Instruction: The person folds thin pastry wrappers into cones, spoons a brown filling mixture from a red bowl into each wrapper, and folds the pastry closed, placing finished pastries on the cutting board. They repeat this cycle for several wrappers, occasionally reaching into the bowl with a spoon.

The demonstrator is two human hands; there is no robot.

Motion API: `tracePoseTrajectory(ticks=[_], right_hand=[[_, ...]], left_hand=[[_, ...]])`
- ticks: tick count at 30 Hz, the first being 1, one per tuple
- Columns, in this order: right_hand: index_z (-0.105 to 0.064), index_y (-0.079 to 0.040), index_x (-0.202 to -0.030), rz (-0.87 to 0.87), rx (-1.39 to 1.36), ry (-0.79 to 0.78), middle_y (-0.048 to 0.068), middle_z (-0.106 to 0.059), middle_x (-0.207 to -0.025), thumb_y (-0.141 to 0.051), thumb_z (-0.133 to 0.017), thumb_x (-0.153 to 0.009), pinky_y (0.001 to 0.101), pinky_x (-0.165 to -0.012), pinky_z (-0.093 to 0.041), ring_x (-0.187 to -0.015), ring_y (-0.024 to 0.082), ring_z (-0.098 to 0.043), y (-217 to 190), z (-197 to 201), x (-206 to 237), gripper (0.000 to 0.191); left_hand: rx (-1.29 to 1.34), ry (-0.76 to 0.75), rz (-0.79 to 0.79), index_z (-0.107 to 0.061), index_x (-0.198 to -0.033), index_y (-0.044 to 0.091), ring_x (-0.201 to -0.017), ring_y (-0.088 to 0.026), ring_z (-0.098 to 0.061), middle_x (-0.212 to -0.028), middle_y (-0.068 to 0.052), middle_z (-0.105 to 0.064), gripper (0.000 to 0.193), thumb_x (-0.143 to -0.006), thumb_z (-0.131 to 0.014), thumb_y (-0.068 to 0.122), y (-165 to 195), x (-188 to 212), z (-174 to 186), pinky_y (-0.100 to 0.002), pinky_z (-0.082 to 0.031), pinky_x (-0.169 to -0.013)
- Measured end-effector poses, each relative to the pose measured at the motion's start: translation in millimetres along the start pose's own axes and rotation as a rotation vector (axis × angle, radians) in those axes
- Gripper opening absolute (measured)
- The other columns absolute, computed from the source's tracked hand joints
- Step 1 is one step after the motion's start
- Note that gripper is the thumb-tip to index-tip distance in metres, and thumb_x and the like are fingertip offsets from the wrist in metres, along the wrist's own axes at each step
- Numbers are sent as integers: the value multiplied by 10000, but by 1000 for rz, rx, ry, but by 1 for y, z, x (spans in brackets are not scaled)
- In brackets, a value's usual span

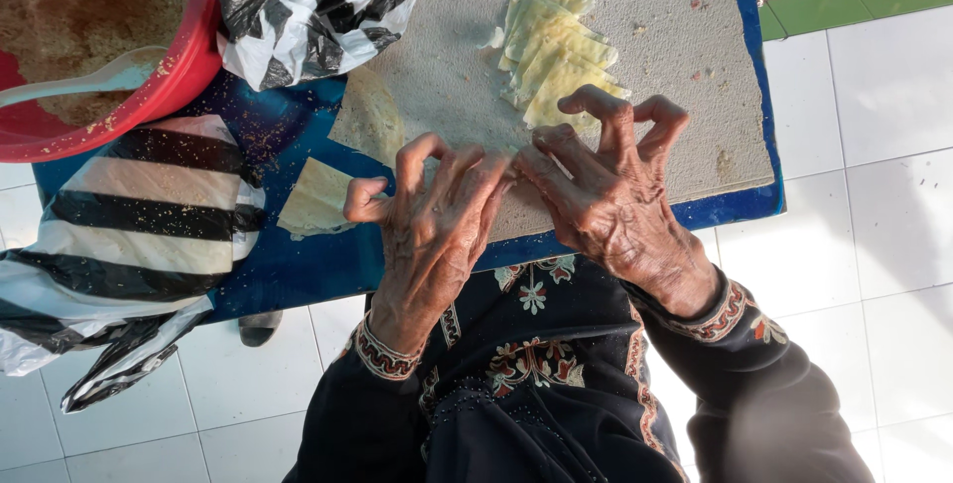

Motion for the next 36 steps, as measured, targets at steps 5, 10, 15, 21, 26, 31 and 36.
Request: tracePoseTrajectory(ticks=[5,10,15,21,26,31,36], right_hand=[[-763,-160,-1141,-5,9,-20,-34,-696,-1149,-325,-839,-913,553,-980,-266,-1325,245,-494,3,-4,1,291],[-757,-123,-1185,-31,24,31,7,-685,-1182,-397,-859,-953,560,-987,-261,-1325,284,-449,-1,-5,3,373],[-784,-181,-1226,-39,72,18,-36,-669,-1233,-231,-836,-931,528,-996,-258,-1381,284,-449,-2,-2,3,303],[-739,-191,-1282,-19,200,-16,-32,-588,-1345,-317,-816,-999,576,-985,-259,-1379,293,-408,-12,-1,1,320],[-733,-140,-1254,22,188,-14,-5,-582,-1318,-369,-820,-962,593,-988,-265,-1343,285,-401,-13,-6,-9,381],[-726,-125,-1301,12,108,-33,3,-582,-1339,-388,-830,-942,594,-1030,-252,-1378,310,-397,-6,-10,-14,457],[-733,-143,-1300,-46,-17,48,9,-659,-1294,-469,-880,-946,547,-1022,-231,-1344,337,-430,4,-6,-16,503]], left_hand=[[-50,55,-18,-740,-1200,201,-1245,-176,-521,-1187,91,-684,252,-962,-821,216,4,1,2,-460,-183,-977],[-109,38,-17,-749,-1234,193,-1271,-187,-516,-1171,90,-670,265,-982,-820,232,5,3,4,-461,-177,-973],[-87,67,-10,-744,-1208,209,-1314,-208,-458,-1273,96,-642,228,-995,-797,267,3,0,8,-464,-181,-980],[-82,4,19,-710,-1339,145,-1363,-251,-404,-1395,51,-588,325,-1044,-719,284,-2,-2,8,-480,-189,-990],[-84,-15,45,-677,-1325,122,-1386,-261,-403,-1403,47,-577,311,-1053,-698,272,-6,-2,9,-491,-195,-1006],[-63,-13,66,-672,-1308,119,-1378,-272,-400,-1400,37,-570,320,-1035,-703,282,-6,-6,8,-498,-199,-1001],[-51,0,60,-674,-1315,113,-1378,-274,-396,-1409,27,-560,344,-1025,-718,292,-7,-6,9,-501,-195,-996]])
Point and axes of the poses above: each hand's wrist, its own x-axis away from the middle knuckle, its own z-axis out of the back of the hand, y = z × x, the point moved 9 cm from there along -x, towards the middle knuckle
